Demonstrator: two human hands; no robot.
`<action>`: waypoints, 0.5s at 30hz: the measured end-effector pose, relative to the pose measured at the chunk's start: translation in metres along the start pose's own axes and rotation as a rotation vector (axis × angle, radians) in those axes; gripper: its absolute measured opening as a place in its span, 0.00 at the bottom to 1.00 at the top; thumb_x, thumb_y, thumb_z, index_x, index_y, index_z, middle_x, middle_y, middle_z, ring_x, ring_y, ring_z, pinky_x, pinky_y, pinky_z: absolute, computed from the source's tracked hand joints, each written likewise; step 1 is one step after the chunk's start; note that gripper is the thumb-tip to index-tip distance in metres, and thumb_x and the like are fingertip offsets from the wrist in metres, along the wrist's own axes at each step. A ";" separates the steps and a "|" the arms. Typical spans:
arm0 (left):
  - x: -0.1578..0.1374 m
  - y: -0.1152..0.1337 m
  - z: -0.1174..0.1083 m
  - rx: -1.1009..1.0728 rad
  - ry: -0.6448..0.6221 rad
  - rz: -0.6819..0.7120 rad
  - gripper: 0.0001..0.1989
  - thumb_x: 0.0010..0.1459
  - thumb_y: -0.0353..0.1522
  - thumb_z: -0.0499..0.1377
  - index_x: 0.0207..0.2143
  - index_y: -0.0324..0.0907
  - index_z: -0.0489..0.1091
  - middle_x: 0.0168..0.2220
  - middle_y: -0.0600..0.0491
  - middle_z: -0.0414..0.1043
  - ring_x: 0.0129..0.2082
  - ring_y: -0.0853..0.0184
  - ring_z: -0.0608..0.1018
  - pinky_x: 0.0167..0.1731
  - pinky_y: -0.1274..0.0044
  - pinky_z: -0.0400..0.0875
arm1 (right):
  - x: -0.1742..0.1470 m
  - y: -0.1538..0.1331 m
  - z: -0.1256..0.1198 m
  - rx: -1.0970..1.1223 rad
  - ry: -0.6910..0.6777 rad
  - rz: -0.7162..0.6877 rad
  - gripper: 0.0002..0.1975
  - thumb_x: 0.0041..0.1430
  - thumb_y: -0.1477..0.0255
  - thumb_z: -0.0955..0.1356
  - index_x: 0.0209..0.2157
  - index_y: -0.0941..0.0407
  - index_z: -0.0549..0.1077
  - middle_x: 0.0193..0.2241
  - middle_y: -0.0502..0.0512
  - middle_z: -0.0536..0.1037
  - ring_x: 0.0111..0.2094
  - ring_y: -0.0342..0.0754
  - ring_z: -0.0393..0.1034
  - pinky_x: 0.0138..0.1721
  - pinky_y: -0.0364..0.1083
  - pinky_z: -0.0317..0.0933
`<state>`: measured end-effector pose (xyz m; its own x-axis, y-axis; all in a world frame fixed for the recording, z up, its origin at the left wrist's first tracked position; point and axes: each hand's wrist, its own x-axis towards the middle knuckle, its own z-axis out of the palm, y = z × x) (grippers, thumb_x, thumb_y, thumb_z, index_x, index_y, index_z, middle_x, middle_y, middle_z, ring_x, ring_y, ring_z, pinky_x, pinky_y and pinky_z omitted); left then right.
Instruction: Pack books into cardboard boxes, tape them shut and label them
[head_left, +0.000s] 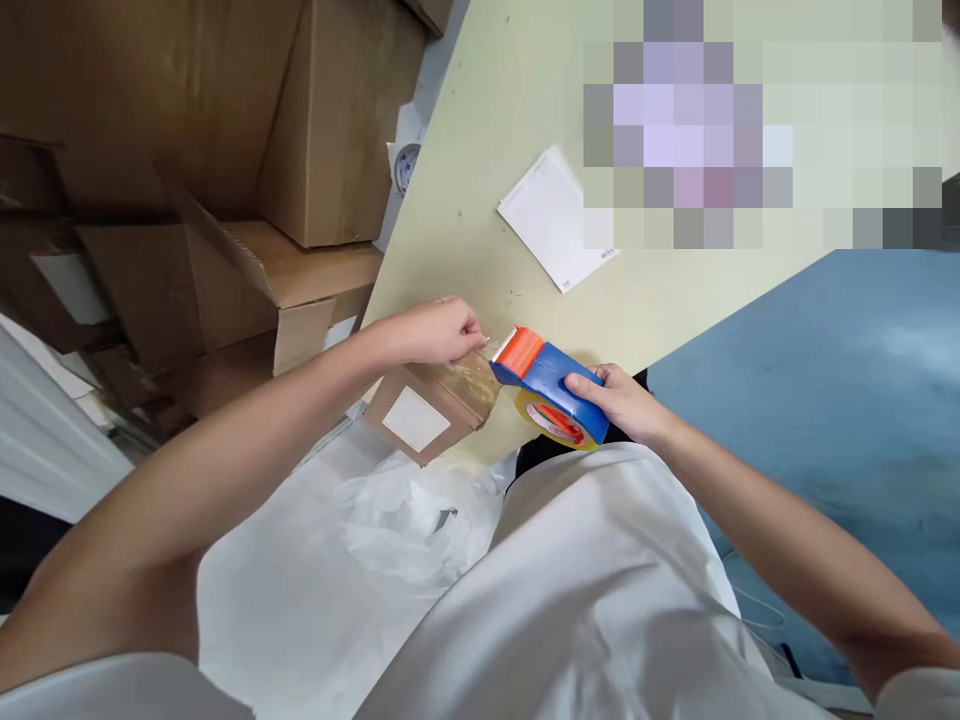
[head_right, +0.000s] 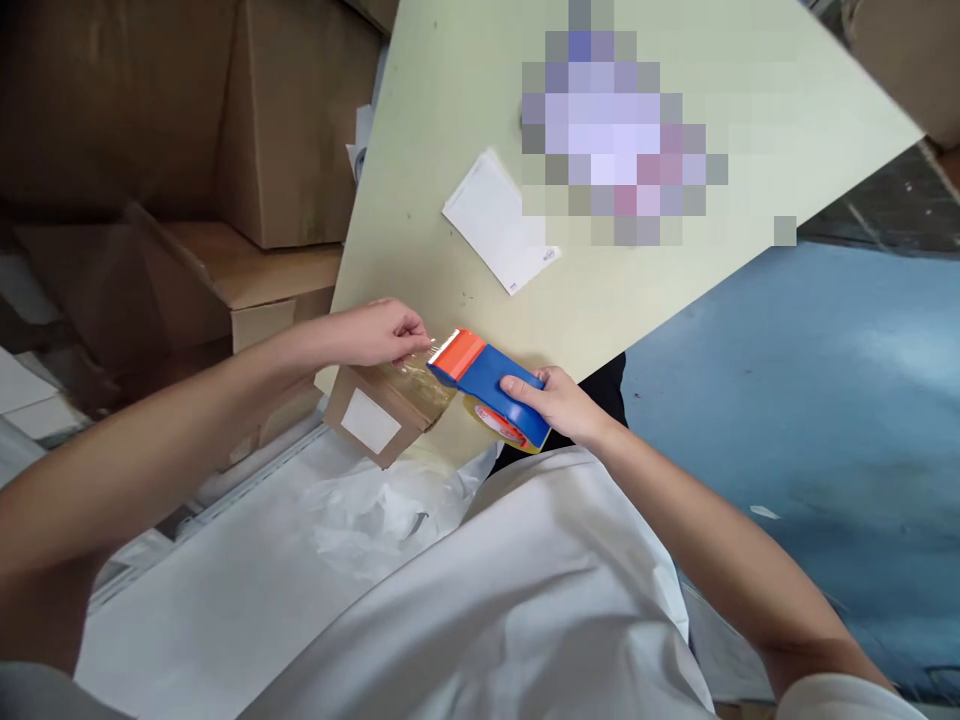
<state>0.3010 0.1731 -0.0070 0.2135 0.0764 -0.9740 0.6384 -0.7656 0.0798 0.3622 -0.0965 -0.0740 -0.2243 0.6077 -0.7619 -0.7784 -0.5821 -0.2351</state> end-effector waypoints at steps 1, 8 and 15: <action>0.000 -0.006 0.001 0.034 0.024 -0.022 0.16 0.54 0.42 0.54 0.23 0.42 0.72 0.16 0.56 0.69 0.18 0.70 0.69 0.25 0.77 0.61 | -0.003 0.007 -0.003 0.030 0.002 0.027 0.23 0.43 0.50 0.74 0.27 0.59 0.78 0.22 0.53 0.80 0.22 0.45 0.72 0.25 0.42 0.66; 0.019 -0.044 0.019 0.289 0.049 -0.112 0.15 0.49 0.43 0.59 0.25 0.39 0.73 0.26 0.48 0.72 0.36 0.57 0.76 0.40 0.68 0.65 | -0.013 0.058 -0.007 0.205 -0.008 0.155 0.20 0.48 0.55 0.73 0.32 0.59 0.80 0.28 0.59 0.82 0.27 0.49 0.76 0.29 0.43 0.71; 0.040 -0.046 0.051 0.351 0.236 -0.099 0.26 0.42 0.47 0.63 0.41 0.41 0.74 0.40 0.45 0.73 0.53 0.44 0.69 0.52 0.57 0.55 | 0.000 0.090 0.029 0.279 0.011 0.195 0.16 0.53 0.58 0.72 0.35 0.58 0.79 0.31 0.59 0.82 0.29 0.49 0.77 0.30 0.44 0.72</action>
<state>0.2427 0.1786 -0.0608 0.3534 0.2732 -0.8947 0.3826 -0.9150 -0.1283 0.2751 -0.1332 -0.0780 -0.3791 0.4928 -0.7832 -0.8525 -0.5151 0.0885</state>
